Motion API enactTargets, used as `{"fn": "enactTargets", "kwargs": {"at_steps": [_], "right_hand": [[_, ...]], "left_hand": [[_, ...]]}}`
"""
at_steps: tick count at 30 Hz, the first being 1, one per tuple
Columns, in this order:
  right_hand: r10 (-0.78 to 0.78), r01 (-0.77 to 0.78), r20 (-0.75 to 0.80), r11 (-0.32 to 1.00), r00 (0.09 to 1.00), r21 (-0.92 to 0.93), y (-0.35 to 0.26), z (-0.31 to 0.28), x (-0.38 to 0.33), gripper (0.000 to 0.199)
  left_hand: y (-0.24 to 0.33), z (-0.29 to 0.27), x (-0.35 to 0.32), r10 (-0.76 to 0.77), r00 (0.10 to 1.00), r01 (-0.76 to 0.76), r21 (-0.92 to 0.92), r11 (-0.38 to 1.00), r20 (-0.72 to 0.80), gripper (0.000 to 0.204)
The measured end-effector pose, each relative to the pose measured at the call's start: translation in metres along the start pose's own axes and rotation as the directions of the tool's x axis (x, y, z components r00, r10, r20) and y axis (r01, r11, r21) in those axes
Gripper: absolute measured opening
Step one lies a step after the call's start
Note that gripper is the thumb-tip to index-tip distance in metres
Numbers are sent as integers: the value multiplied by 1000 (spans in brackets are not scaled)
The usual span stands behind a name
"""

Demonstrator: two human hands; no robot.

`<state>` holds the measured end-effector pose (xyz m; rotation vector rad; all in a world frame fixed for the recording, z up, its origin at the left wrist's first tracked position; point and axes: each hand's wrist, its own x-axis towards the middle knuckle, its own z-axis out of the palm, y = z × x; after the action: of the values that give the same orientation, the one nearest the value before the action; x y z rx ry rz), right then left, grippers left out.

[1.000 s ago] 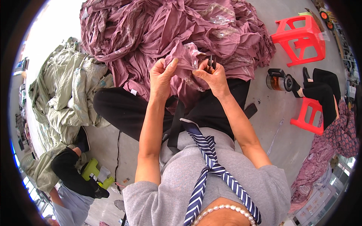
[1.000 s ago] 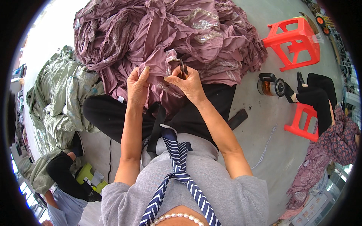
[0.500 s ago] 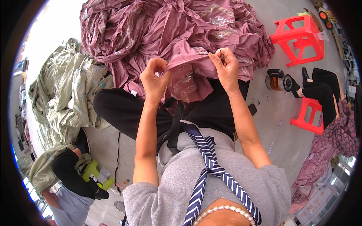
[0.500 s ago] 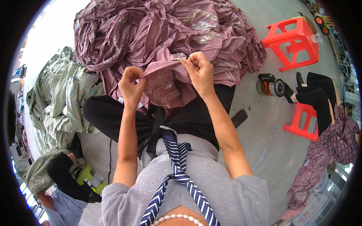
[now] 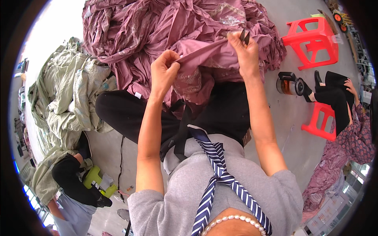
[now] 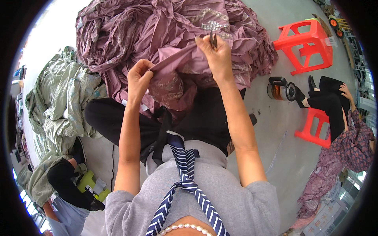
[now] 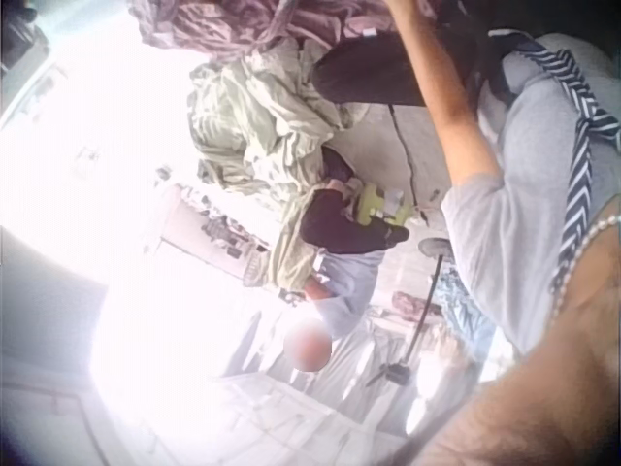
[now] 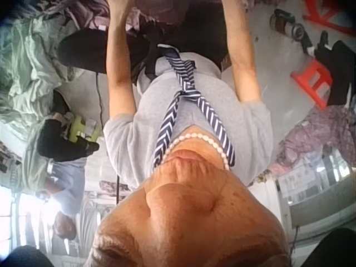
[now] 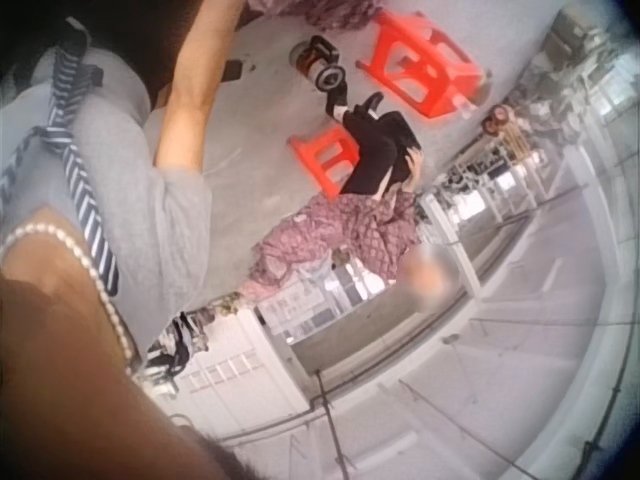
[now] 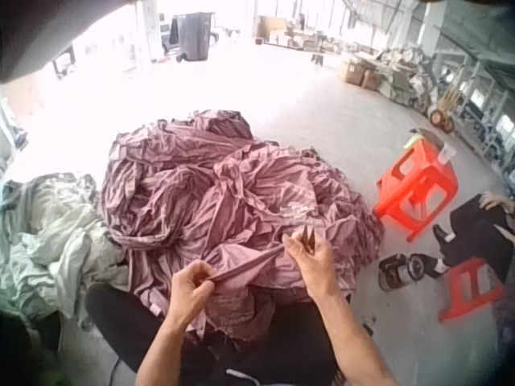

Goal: The person sits on the floor and repeatedly picks up pieces of dusty mauve fabric from a large pile. They use a small tool to trim or cut small sections of the fabric, then place the pieces back onto the pile. The task continues throughout the clip with no visible final stacking or destination shown.

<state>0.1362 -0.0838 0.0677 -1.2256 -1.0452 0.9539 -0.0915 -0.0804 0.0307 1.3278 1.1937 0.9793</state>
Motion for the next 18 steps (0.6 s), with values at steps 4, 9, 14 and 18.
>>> {"fn": "enactTargets", "kwargs": {"at_steps": [4,9,14,18], "right_hand": [[-116,128,-104,984,988,121,-25,10,17,25],[-162,199,-232,969,959,145,-29,9,40,23],[-117,146,-339,987,933,60,-30,-7,67,22],[-30,119,-376,969,926,216,-43,26,75,25]], "left_hand": [[-37,-8,9,134,975,-60,366,929,-180,14],[-50,-1,9,135,956,-22,397,917,-259,15],[-96,-21,0,-43,948,94,149,984,-314,11],[-98,-29,-9,-324,944,231,-579,782,-61,15]]}}
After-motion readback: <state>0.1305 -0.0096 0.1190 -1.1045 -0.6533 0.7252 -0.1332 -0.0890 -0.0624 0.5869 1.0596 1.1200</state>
